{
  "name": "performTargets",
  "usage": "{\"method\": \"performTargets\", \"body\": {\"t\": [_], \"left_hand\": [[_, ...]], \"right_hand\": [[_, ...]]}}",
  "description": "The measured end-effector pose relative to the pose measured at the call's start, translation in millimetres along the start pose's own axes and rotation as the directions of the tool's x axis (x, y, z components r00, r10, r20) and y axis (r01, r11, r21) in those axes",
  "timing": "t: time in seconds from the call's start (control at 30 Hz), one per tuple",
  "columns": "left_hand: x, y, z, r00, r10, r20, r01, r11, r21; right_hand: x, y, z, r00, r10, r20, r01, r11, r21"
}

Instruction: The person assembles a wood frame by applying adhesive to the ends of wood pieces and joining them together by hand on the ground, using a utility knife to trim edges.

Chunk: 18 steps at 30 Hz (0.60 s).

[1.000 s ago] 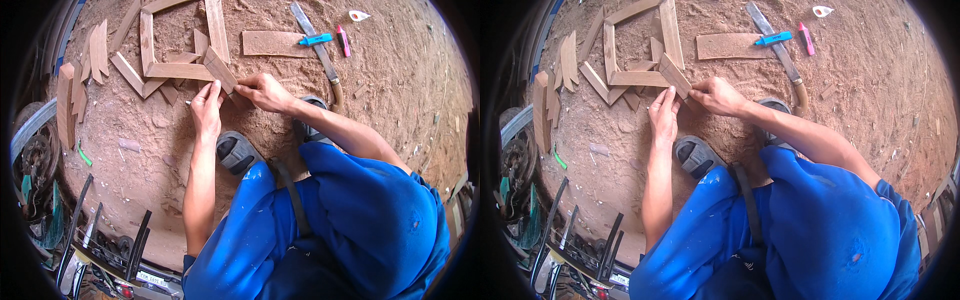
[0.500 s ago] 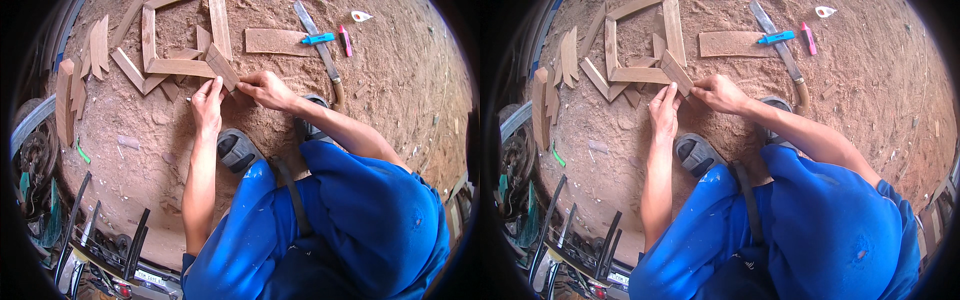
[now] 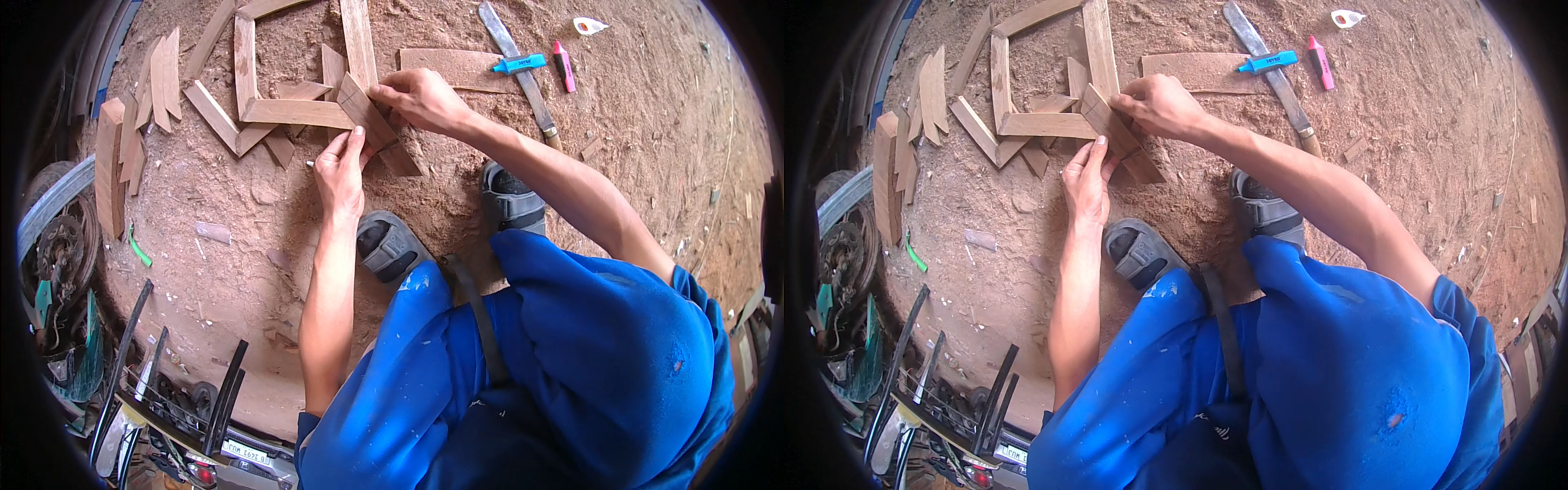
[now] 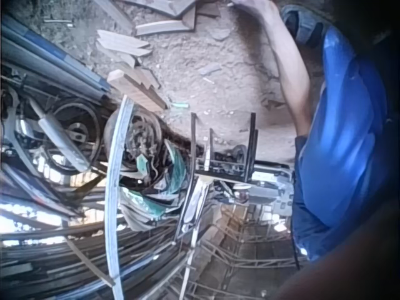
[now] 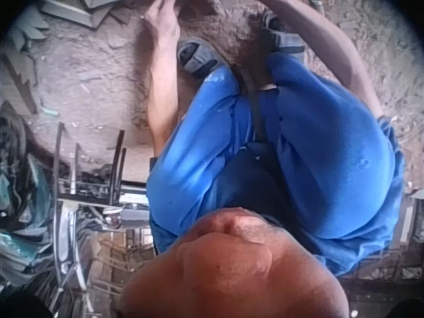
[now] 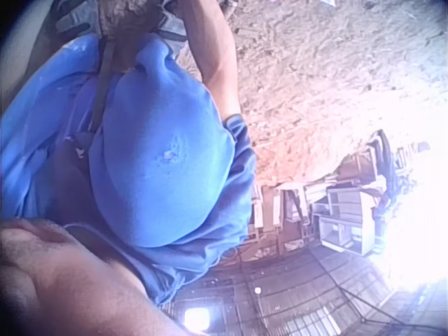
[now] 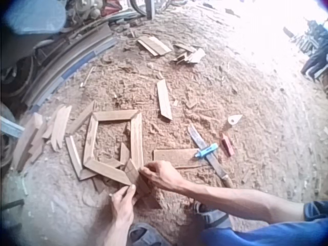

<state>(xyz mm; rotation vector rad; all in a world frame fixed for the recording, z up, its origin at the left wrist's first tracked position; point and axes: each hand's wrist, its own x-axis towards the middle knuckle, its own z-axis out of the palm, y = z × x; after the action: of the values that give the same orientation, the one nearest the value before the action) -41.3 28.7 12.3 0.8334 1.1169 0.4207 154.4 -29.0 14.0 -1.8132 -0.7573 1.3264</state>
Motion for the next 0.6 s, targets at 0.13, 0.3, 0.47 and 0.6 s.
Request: {"method": "performTargets", "body": {"t": [0.13,0.3,0.47,0.6], "left_hand": [[-2,-1,2,0.999,0.025,-0.026,-0.025,0.999,0.025],[-2,-2,-1,0.998,0.026,-0.055,-0.021,0.995,0.095],[-3,-2,-2,0.995,0.051,-0.081,-0.038,0.986,0.165],[-4,0,1,0.996,0.054,-0.077,-0.043,0.989,0.142]], "right_hand": [[-4,-7,1,0.997,0.079,0.012,-0.080,0.991,0.108],[4,5,0,0.987,0.144,0.077,-0.159,0.955,0.252],[2,7,4,0.986,0.153,0.070,-0.167,0.943,0.289],[-3,3,4,0.989,0.135,0.065,-0.147,0.956,0.254]]}}
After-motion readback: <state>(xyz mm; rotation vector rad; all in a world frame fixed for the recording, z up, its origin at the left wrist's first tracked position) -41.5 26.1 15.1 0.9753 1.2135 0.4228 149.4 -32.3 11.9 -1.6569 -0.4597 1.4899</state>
